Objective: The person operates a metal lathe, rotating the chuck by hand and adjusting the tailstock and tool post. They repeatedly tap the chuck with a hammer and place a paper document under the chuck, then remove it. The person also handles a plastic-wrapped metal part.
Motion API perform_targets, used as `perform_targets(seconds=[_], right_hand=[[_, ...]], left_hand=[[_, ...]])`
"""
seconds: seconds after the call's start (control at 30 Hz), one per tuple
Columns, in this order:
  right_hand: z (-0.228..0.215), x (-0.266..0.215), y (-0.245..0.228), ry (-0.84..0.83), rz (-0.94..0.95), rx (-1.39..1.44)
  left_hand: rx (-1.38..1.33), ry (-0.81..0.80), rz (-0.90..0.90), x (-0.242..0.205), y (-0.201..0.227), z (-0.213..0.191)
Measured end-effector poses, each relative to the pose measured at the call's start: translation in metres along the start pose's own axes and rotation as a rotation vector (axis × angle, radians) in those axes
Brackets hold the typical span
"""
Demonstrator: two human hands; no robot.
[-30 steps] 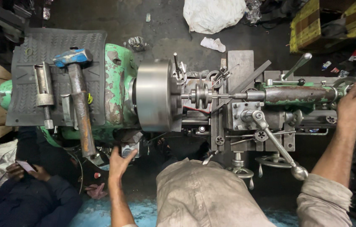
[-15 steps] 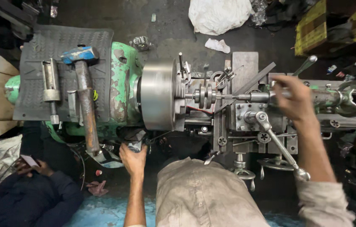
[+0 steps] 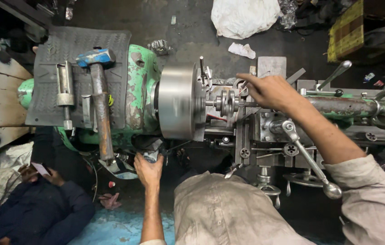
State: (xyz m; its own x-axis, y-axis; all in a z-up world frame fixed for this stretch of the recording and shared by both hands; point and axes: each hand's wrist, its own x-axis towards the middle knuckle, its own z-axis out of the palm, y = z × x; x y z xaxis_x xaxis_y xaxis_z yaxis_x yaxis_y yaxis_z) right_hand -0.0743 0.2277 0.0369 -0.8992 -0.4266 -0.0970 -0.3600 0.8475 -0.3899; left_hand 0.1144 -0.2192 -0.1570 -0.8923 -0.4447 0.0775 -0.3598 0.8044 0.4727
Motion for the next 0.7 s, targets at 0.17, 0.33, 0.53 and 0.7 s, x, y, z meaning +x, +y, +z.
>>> perform_targets(seconds=[0.17, 0.33, 0.53, 0.7], right_hand=[[-0.009, -0.010, -0.003, 0.053, -0.042, 0.057], [-0.006, -0.043, 0.014, 0.259, -0.040, 0.235], [0.025, -0.083, 0.065, 0.500, 0.178, 0.291], [0.052, -0.093, 0.083, 0.699, 0.105, 0.113]], left_hand=[[0.027, -0.011, -0.023, -0.001, 0.002, -0.002], [-0.131, 0.290, 0.189, -0.012, 0.028, -0.018], [-0.291, 0.230, 0.680, -0.001, 0.109, -0.048], [-0.201, 0.046, 0.804, 0.071, 0.194, -0.080]])
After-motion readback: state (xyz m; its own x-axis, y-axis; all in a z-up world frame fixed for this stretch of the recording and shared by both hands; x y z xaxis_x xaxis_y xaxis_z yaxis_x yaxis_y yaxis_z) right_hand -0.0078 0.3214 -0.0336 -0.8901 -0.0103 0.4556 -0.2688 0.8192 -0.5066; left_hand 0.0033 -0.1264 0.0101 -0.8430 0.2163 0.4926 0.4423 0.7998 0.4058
